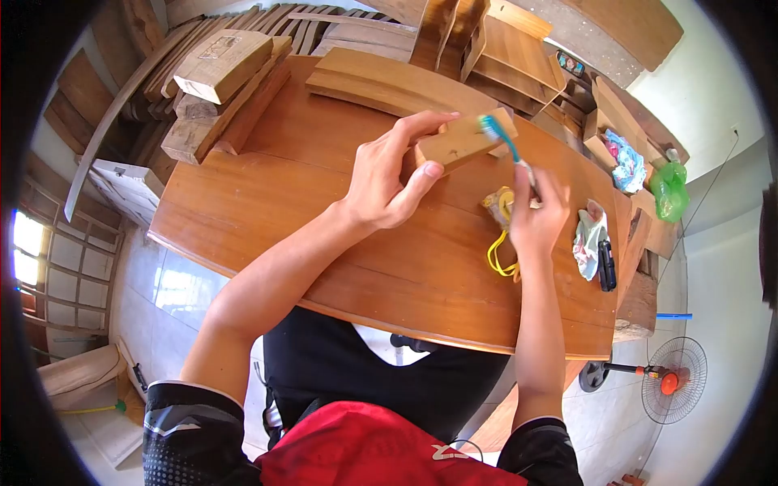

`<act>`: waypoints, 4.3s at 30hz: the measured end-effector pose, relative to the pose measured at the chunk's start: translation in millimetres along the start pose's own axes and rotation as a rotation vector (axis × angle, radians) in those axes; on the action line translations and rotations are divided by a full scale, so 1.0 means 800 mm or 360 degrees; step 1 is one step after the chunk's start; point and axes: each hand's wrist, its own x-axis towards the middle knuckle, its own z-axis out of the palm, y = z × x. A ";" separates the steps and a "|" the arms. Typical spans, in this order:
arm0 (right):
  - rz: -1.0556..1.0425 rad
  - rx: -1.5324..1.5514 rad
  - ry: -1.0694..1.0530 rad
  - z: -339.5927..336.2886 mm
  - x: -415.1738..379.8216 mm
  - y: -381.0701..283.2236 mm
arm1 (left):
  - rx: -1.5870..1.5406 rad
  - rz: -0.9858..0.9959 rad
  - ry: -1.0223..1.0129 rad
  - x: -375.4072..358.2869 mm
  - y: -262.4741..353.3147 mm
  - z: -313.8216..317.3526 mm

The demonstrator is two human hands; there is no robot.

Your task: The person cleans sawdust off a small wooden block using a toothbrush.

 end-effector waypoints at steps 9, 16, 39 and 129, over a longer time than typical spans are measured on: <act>-0.0290 0.0131 -0.0045 0.008 -0.008 -0.032 | -0.0134 0.0053 0.0073 0.003 0.004 0.009; 0.0024 -0.0008 -0.0087 -0.002 -0.007 0.002 | -0.0010 -0.0252 -0.0153 0.000 0.022 -0.010; 0.0227 0.0031 -0.0168 0.000 -0.012 0.016 | 0.0020 -0.0063 -0.0125 -0.002 0.004 -0.002; -0.0149 0.0003 -0.0081 -0.006 -0.003 0.019 | 0.0048 -0.0104 -0.0028 0.007 0.013 -0.012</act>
